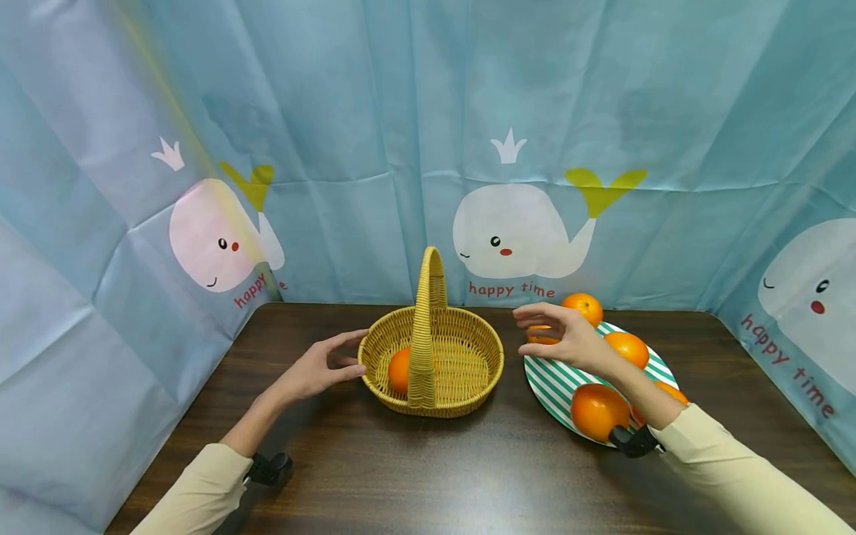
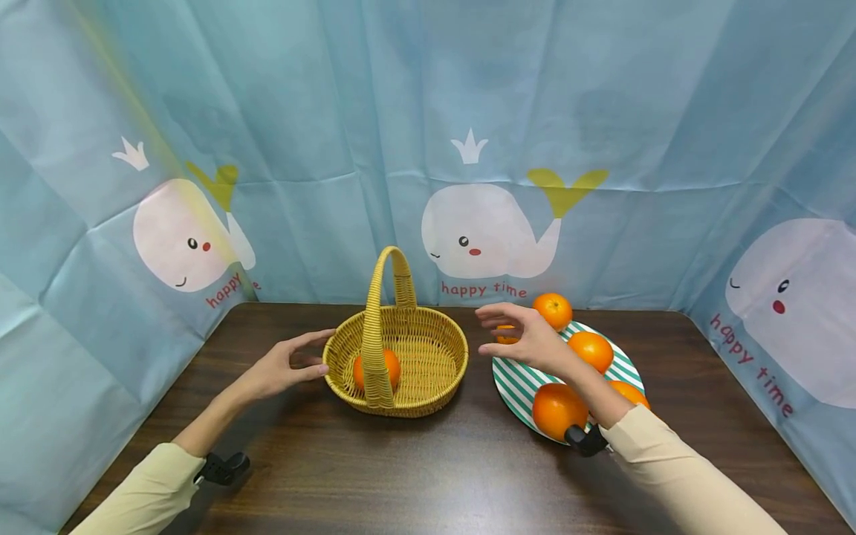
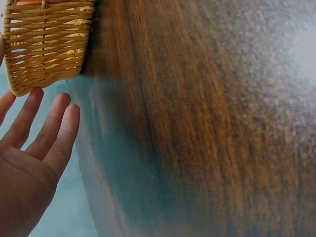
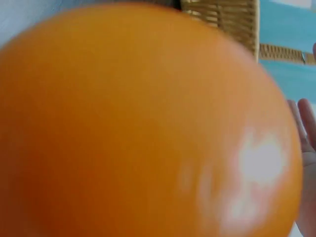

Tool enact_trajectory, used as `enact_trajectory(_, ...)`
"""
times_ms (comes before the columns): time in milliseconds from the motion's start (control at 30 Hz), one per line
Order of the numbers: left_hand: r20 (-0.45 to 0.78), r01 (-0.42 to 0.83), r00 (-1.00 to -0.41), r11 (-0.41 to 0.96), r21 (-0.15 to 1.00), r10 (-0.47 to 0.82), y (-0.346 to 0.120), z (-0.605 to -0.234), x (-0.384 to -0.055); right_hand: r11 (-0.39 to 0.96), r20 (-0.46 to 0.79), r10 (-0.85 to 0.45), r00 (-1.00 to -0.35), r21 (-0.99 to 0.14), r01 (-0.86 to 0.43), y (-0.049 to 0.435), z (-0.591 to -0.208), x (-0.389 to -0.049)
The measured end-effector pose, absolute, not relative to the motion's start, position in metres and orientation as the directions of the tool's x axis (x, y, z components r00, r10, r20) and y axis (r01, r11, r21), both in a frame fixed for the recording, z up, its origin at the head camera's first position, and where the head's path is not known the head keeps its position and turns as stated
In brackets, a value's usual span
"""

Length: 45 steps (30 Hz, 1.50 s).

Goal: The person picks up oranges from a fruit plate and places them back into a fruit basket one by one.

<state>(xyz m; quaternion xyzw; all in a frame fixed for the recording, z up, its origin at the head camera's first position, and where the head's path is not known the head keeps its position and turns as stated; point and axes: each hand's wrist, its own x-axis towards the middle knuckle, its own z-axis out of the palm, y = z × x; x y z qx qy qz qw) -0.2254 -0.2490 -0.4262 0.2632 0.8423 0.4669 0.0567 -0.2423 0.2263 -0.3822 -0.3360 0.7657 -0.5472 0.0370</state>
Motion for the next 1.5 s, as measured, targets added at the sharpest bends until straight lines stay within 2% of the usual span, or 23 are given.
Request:
enact_trajectory(233,0.123,0.365,-0.866,0.443,0.819,0.486,-0.251,-0.427,-0.226,0.197,0.32,-0.544,-0.775,-0.85,-0.489,0.253,-0.379,-0.239)
enact_trajectory(567,0.13,0.371,-0.859,0.426,0.825,0.496,-0.251,-0.429,-0.227,0.301,0.36,-0.491,-0.793,-0.785,-0.542,0.303,-0.37,-0.234)
enact_trajectory(933,0.119,0.361,-0.86,0.426,0.83,0.496,-0.249,-0.428,-0.225,0.393,0.331,-0.38,-0.864,-0.787,-0.475,0.345,-0.368,-0.21)
enact_trajectory(1333,0.124,0.369,-0.858,0.43,0.824,0.498,-0.247,-0.425,-0.224,0.476,0.339,-0.314,-0.887,-0.752,-0.456,0.39,-0.377,-0.186)
enact_trajectory(1500,0.127,0.371,-0.855,0.421,0.828,0.503,-0.247,-0.427,-0.225,0.457,0.335,-0.323,-0.885,-0.764,-0.456,0.4,-0.382,-0.176)
